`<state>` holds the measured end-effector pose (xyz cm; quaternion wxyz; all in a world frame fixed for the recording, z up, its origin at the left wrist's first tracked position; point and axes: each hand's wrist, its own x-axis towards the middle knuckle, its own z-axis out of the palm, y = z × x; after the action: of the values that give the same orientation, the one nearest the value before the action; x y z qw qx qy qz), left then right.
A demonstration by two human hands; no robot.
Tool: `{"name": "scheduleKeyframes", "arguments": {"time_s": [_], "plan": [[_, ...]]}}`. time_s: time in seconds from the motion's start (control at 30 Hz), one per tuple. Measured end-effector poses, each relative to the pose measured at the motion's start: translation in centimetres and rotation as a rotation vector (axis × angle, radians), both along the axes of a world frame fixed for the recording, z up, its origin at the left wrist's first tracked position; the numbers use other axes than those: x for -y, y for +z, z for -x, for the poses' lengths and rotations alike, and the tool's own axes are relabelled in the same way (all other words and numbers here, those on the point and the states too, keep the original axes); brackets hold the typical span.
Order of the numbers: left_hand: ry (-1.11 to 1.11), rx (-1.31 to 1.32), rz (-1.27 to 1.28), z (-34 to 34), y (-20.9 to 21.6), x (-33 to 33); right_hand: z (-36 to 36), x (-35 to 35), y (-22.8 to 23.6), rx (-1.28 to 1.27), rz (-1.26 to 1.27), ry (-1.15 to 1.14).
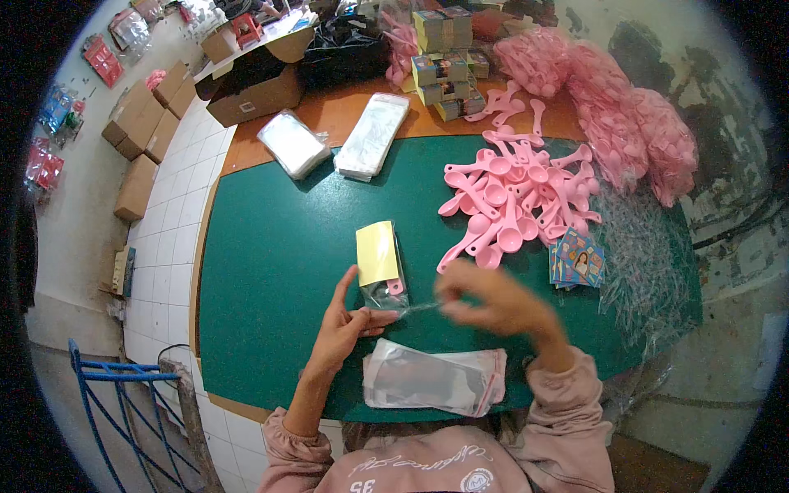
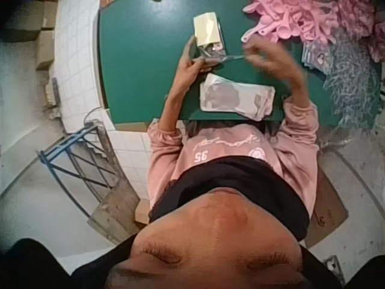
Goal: The person repeatedly picks up pink plastic spoons and small yellow cards, places them into clear plastic bags, and sets the sealed packages aside on the table. The process is repeated continuously throughout the clip.
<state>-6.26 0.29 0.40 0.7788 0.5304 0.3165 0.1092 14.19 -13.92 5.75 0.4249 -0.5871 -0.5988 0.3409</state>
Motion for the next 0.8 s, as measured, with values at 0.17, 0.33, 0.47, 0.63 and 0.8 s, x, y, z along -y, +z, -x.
{"name": "scheduleKeyframes", "arguments": {"time_s": [0.17, 0.33, 0.47, 0.63, 0.8], "plan": [[-0.185, -0.018, 0.013, -0.2, 0.1, -0.7, -14.5, 12.4, 4.7, 0.046, -0.011, -0.701], [-0.184, -0.025, 0.028, -1.2, 0.8, -0.3, -15.0, 16.3, 2.4, 1.241, -0.048, -1.073], [-0.194, -0.049, -0.018, 0.6, -0.8, -1.1, 1.7, 2.3, -0.2, 0.561, 0.025, -0.197], [-0.22, 0.003, -0.006, -0.4, -0.4, -0.6, 3.0, 2.1, -4.6, 0.675, 0.121, -0.174], [-0.209, -0.012, 0.0, 0.0, 0.4, -0.9, -6.6, 9.9, 3.8, 0.022, 0.22, -0.614]]}}
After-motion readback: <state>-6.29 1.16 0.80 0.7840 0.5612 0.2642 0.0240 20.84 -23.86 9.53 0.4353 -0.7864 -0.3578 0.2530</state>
